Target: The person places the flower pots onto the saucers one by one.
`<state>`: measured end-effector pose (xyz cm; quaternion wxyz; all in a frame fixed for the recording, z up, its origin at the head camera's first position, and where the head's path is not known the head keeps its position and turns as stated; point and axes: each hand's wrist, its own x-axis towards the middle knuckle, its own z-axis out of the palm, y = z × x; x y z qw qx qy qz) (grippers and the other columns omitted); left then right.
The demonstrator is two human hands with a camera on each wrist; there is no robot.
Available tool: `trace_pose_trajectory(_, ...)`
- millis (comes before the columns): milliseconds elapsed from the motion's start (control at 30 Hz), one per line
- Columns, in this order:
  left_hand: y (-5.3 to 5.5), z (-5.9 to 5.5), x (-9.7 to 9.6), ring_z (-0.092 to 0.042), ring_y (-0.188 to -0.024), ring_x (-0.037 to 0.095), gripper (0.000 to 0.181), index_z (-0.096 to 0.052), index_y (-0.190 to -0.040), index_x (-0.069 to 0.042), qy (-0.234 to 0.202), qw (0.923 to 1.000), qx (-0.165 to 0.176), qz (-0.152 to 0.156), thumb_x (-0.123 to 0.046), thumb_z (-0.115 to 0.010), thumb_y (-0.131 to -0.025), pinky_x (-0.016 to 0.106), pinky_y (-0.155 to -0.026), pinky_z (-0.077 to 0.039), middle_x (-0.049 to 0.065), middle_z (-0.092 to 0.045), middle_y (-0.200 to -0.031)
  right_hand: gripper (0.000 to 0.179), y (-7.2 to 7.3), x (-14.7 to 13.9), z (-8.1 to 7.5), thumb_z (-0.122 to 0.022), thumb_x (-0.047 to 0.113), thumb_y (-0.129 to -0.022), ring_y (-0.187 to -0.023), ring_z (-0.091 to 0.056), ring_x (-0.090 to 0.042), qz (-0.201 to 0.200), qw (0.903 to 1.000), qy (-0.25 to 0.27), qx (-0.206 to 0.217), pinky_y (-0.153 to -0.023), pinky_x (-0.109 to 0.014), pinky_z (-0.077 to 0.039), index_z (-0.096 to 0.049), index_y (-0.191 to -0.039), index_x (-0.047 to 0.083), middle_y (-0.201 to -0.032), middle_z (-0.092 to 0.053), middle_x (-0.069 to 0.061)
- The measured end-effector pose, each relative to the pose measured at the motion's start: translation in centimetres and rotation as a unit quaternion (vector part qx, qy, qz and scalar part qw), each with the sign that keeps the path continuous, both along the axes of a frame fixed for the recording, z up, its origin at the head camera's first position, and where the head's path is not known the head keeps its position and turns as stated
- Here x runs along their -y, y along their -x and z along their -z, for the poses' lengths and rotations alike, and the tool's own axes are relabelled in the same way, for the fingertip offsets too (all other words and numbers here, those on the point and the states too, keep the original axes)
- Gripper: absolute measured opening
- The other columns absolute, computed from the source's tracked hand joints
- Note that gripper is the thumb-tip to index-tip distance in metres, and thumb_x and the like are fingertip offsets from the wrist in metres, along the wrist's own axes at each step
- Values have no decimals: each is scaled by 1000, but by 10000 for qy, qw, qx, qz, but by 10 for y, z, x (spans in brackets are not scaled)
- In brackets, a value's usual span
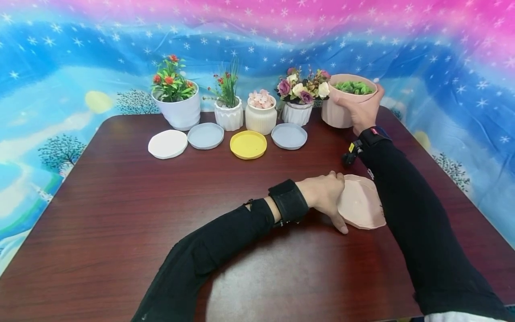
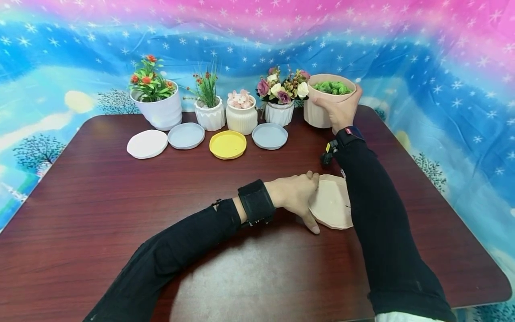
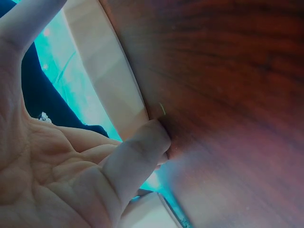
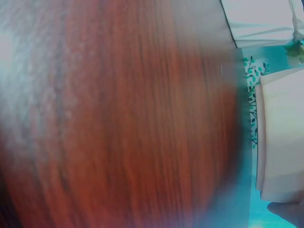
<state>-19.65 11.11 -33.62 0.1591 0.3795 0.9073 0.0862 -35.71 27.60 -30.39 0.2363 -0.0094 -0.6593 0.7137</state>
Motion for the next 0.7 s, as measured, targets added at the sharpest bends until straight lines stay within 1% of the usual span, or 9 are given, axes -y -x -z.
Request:
trace_pose_trajectory(133,-8,-9,4,-63,-108,14,128,-44,-153,-1,-14,10000,-58,6,-73,-96,-60,26,-91,-54,5,-56,-132,116,-2,-2,-3,-92,0,-75,-138,-40,-17,37,10000,34,-27,-113,-27,-37,-19,-163,17,-161,-32,-3)
trace_pose_trajectory(300,-13,-12,7,-62,-106,14,126,-44,-152,-2,-4,10000,-77,5,-73,-95,-61,26,-89,-54,4,-57,-131,114,-3,-4,-8,-92,-2,-72,-135,-42,-17,66,9997,143,-197,-112,-28,-38,-22,-161,15,-157,-35,-2)
trace_pose_trajectory(433,-13,-12,7,-62,-107,15,128,-43,-154,0,-9,9999,-99,80,-72,-95,-62,26,-90,-54,6,-57,-134,114,-3,-7,-10,-92,-4,-72,-133,-42,-18,-15,9994,156,-297,-113,-31,-39,-23,-161,15,-157,-36,-3)
trace_pose_trajectory(567,-12,-11,6,-63,-110,15,130,-40,-156,0,25,9999,-88,111,-72,-94,-63,25,-93,-53,7,-56,-138,115,-1,-11,-11,-91,-5,-73,-133,-42,-18,-102,9994,219,-255,-114,-34,-39,-23,-163,18,-157,-35,-2)
trace_pose_trajectory(600,-11,-11,6,-62,-113,16,132,-38,-158,0,45,9999,-89,110,-72,-94,-63,25,-95,-53,8,-56,-142,115,1,-12,-11,-92,-5,-73,-133,-42,-18,-127,9993,247,-264,-114,-34,-39,-23,-162,18,-157,-36,-2)
trace_pose_trajectory(700,-10,-12,6,-62,-114,15,132,-37,-159,0,73,9999,-76,130,-72,-94,-64,24,-97,-52,8,-55,-143,114,4,-15,-13,-92,-6,-72,-132,-43,-18,-170,9988,306,-345,-112,-33,-40,-26,-161,19,-156,-38,-2)
